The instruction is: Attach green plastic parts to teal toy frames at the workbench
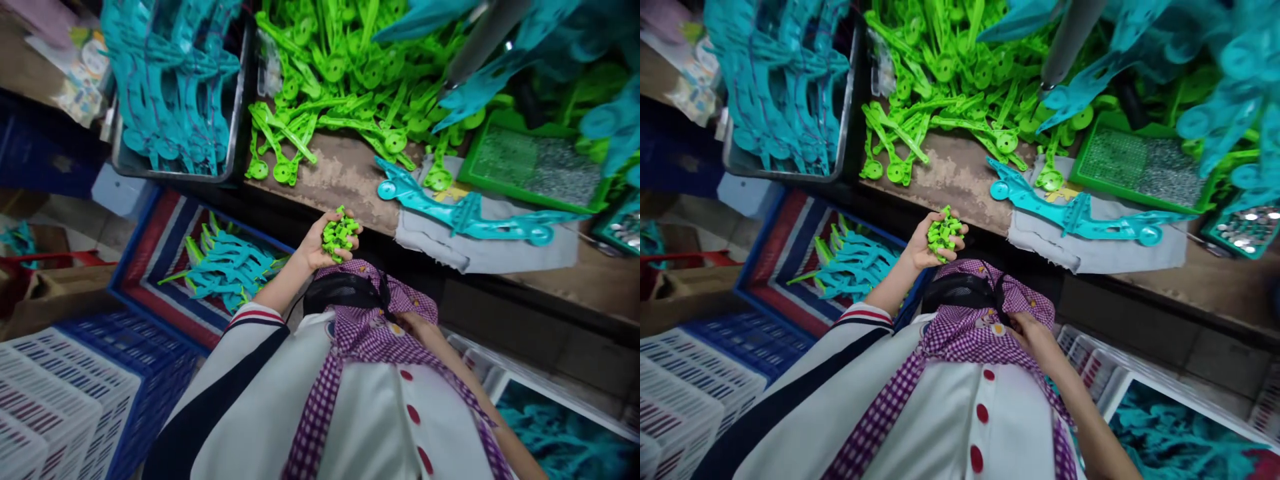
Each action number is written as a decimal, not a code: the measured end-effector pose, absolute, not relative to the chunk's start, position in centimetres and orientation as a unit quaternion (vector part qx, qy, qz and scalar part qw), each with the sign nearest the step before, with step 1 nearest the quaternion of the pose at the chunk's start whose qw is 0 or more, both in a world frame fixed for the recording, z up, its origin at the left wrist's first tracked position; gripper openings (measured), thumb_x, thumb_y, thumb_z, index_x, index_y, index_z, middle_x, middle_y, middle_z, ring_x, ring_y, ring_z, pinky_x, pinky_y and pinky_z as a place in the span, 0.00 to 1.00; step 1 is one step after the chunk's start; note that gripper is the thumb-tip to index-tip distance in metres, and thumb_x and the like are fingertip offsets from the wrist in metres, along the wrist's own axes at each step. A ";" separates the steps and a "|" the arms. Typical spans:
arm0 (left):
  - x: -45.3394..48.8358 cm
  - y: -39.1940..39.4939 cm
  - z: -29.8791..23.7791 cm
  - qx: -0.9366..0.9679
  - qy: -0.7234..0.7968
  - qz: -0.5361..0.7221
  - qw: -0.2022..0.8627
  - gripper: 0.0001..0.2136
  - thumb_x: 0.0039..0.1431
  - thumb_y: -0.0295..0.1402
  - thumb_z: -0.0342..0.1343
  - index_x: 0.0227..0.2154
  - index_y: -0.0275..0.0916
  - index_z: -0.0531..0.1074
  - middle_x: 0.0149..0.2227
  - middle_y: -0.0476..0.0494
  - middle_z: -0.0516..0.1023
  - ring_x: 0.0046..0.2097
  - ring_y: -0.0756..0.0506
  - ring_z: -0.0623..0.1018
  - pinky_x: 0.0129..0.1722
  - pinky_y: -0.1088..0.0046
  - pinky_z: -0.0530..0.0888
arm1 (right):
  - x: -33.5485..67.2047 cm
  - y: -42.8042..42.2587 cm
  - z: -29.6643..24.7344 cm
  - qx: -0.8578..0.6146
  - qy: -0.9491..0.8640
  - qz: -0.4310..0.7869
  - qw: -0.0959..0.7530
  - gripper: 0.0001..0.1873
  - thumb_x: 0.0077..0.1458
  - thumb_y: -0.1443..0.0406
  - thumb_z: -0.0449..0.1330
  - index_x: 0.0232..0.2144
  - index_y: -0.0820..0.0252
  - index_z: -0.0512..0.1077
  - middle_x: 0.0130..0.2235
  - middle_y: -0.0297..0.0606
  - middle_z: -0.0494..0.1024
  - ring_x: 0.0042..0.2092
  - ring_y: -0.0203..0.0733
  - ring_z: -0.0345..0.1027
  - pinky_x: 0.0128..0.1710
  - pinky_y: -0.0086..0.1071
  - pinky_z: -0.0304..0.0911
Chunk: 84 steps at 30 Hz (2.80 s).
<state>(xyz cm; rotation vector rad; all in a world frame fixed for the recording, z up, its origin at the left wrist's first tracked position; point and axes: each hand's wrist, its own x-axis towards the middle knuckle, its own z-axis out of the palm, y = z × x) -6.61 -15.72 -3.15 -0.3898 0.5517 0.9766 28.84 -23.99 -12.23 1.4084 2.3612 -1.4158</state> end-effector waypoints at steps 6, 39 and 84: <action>-4.6 -15.2 -2.6 -0.178 0.287 0.453 0.825 0.11 0.66 0.36 0.47 0.36 0.40 0.73 0.32 0.41 0.74 0.26 0.48 0.72 0.17 0.81 0.61 | 28.3 -23.0 -13.1 0.441 0.728 -0.523 -0.031 0.18 0.61 0.55 0.55 0.45 0.57 0.77 0.42 0.44 0.81 0.43 0.48 0.77 0.46 0.41 0.72; -1.5 -12.7 -2.2 -0.150 0.290 0.437 0.838 0.06 0.60 0.31 0.50 0.31 0.39 0.72 0.33 0.41 0.73 0.27 0.48 0.73 0.18 0.82 0.63 | 21.1 -16.9 -12.6 0.277 0.728 -0.626 -0.045 0.22 0.62 0.49 0.58 0.49 0.55 0.78 0.50 0.43 0.80 0.51 0.49 0.74 0.56 0.43 0.67; 11.8 4.7 -5.8 -0.105 0.239 0.249 0.933 0.14 0.69 0.39 0.51 0.31 0.38 0.74 0.30 0.42 0.74 0.26 0.49 0.73 0.18 0.82 0.61 | 27.6 3.5 -7.0 0.592 0.491 -0.341 -0.541 0.22 0.61 0.45 0.53 0.43 0.56 0.65 0.40 0.40 0.75 0.37 0.42 0.76 0.37 0.37 0.73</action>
